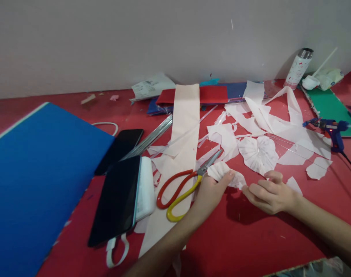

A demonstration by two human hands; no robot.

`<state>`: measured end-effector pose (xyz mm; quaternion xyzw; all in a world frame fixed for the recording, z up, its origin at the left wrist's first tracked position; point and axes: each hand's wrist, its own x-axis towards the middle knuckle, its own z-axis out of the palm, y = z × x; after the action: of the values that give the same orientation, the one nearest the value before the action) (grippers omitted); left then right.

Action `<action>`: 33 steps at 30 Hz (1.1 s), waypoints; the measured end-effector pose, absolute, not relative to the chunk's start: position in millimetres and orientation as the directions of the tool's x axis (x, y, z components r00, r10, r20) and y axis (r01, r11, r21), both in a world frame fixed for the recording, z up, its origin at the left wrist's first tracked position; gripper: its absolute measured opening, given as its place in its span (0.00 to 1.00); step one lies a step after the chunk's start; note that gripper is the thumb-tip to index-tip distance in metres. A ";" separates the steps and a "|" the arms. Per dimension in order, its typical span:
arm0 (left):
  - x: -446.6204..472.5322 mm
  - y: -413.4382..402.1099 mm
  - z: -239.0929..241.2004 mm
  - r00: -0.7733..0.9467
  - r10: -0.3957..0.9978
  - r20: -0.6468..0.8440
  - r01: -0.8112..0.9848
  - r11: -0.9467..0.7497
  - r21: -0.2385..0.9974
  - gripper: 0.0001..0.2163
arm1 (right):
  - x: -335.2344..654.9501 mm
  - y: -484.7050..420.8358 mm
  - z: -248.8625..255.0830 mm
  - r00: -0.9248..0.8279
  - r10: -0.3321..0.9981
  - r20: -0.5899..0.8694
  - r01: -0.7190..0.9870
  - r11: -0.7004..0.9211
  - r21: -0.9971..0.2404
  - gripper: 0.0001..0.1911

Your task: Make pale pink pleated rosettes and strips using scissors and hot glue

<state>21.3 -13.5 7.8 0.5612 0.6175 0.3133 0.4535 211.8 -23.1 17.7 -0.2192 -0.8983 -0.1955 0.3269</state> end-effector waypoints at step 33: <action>11.3 -23.6 16.0 0.531 0.280 0.800 0.611 -0.780 -0.133 0.08 | 190.4 -28.7 20.4 -0.439 0.790 -0.429 -0.115 -0.523 -0.845 0.22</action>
<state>11.3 -23.6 16.0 0.8509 0.2618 0.4075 -0.2033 190.4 -28.7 20.4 -0.4369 -0.3860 0.7553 0.2993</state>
